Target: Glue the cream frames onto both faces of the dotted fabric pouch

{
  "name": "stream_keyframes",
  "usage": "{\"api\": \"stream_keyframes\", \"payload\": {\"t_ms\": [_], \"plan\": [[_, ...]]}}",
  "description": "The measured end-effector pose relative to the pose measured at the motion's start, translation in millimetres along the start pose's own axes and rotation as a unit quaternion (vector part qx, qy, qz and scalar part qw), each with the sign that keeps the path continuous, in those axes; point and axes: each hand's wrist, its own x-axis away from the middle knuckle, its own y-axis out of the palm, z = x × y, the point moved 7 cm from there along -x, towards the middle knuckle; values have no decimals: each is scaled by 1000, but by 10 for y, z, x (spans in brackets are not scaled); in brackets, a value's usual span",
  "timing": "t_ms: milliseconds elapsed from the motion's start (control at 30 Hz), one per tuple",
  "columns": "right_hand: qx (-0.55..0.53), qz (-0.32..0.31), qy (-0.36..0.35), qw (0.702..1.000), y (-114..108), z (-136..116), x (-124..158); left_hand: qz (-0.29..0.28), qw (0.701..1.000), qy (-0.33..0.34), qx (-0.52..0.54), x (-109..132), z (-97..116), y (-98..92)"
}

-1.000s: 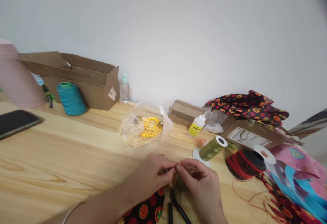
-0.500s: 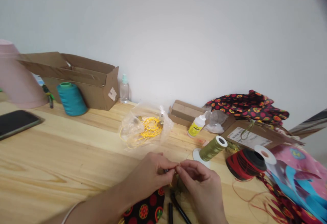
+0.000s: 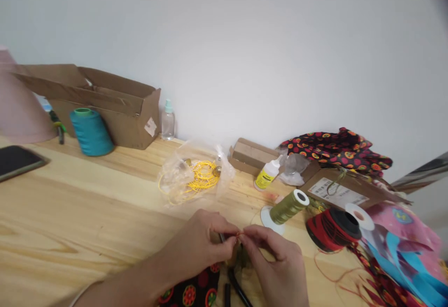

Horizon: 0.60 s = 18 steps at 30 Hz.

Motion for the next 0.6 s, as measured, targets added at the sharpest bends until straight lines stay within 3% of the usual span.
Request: {"api": "stream_keyframes", "payload": {"t_ms": [433,600], "plan": [[13,-3,1,1000,-41,-9,-13,6,999,28,-46,9,121,-27],[-54,-19,64,996,-10,131,-11,-5,1000,-11,14,14,89,-34]]}}
